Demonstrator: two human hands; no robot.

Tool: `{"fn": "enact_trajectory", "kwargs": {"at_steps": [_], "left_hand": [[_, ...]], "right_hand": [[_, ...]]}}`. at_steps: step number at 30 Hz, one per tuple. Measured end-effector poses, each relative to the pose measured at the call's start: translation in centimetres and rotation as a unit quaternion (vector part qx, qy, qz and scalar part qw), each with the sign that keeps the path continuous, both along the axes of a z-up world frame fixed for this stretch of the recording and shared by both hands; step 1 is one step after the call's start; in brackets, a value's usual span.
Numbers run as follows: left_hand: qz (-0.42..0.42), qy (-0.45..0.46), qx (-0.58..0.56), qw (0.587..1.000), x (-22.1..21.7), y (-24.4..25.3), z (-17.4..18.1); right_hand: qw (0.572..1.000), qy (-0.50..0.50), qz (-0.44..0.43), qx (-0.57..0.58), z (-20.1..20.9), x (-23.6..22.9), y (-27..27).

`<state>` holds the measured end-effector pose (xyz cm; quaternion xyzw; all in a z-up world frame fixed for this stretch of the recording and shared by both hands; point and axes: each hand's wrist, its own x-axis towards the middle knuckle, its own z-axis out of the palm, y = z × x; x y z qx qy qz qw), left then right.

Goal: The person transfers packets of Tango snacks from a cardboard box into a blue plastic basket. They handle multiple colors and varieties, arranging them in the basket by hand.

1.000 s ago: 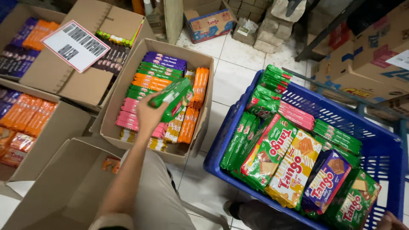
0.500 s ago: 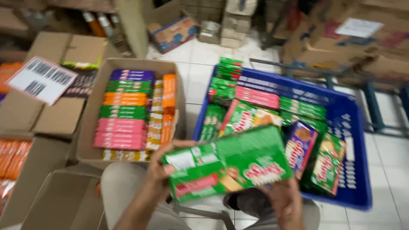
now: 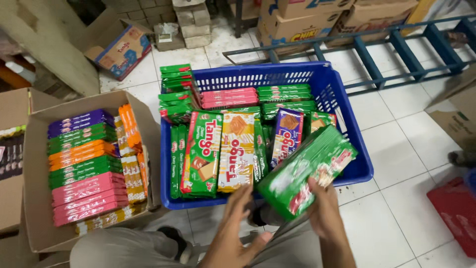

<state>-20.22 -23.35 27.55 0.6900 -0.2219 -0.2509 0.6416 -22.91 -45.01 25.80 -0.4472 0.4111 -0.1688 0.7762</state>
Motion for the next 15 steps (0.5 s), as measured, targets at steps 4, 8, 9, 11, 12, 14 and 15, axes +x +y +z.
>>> {"fn": "enact_trajectory", "kwargs": {"at_steps": [4,8,9,11,12,14,15], "left_hand": [[0.076,-0.06,-0.002,0.995,1.3,2.5,-3.0],[0.265,0.001,0.009,0.964,2.5,6.2,-5.9],[0.323,0.027,0.01,0.946,2.9,7.2,-6.3],[0.351,0.025,0.013,0.936,3.5,9.4,-7.2],[0.377,0.021,0.015,0.926,3.8,10.6,-7.6],[0.402,0.006,0.027,0.915,4.6,12.9,-10.0],[0.423,-0.01,0.039,0.905,4.8,14.2,-11.3]], "right_hand": [[1.0,-0.001,-0.003,-0.018,-4.9,2.1,-6.2],[0.997,-0.017,-0.042,-0.058,-7.5,3.9,-8.7],[0.995,0.003,-0.053,-0.081,-7.4,4.4,-8.7],[0.992,0.022,-0.066,-0.103,-8.8,4.5,-9.2],[0.988,0.041,-0.081,-0.127,-9.5,4.7,-9.3],[0.98,0.01,-0.06,-0.188,-9.8,4.4,-9.1],[0.967,-0.022,-0.043,-0.248,-10.0,4.3,-8.9]]}}
